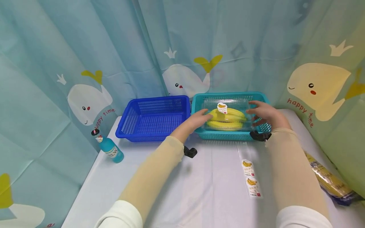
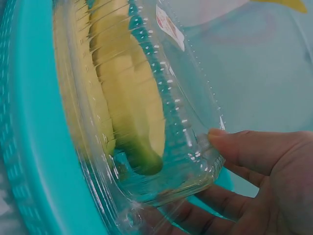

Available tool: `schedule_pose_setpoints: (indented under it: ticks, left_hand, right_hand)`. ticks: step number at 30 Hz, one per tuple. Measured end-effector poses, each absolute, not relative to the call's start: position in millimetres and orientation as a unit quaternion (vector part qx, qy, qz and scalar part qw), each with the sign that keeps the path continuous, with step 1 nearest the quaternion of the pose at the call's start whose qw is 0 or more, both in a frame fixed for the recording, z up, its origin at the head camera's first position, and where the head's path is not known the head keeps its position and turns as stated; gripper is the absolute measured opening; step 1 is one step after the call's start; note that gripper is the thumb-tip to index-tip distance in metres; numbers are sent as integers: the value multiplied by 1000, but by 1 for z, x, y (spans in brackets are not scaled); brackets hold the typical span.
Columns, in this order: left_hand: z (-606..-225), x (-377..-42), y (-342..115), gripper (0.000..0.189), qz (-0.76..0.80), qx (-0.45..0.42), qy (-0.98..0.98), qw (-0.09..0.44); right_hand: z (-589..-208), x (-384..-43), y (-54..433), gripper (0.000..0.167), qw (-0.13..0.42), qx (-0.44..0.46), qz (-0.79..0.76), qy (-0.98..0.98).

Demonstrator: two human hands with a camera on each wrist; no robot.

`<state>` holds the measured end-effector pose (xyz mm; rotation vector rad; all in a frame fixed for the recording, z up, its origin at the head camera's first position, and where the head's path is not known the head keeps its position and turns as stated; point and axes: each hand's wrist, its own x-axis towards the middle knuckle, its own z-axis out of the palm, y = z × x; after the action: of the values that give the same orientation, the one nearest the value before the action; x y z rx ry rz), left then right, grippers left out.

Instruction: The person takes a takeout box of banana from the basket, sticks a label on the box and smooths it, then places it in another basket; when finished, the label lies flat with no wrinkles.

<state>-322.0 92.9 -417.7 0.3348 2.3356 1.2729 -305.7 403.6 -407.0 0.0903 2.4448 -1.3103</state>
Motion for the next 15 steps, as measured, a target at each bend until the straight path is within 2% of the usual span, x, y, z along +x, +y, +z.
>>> schedule_pose_setpoints:
  ticks: [11,15]
  left_hand:
    - [-416,-321,94,64,412,133,872,229]
    - [-412,-321,84,59,399,151,879,215]
  right_hand:
    - [-420,-310,404,85,209,33,-452,867]
    - [-422,-309,406,88,214,39,-439,872]
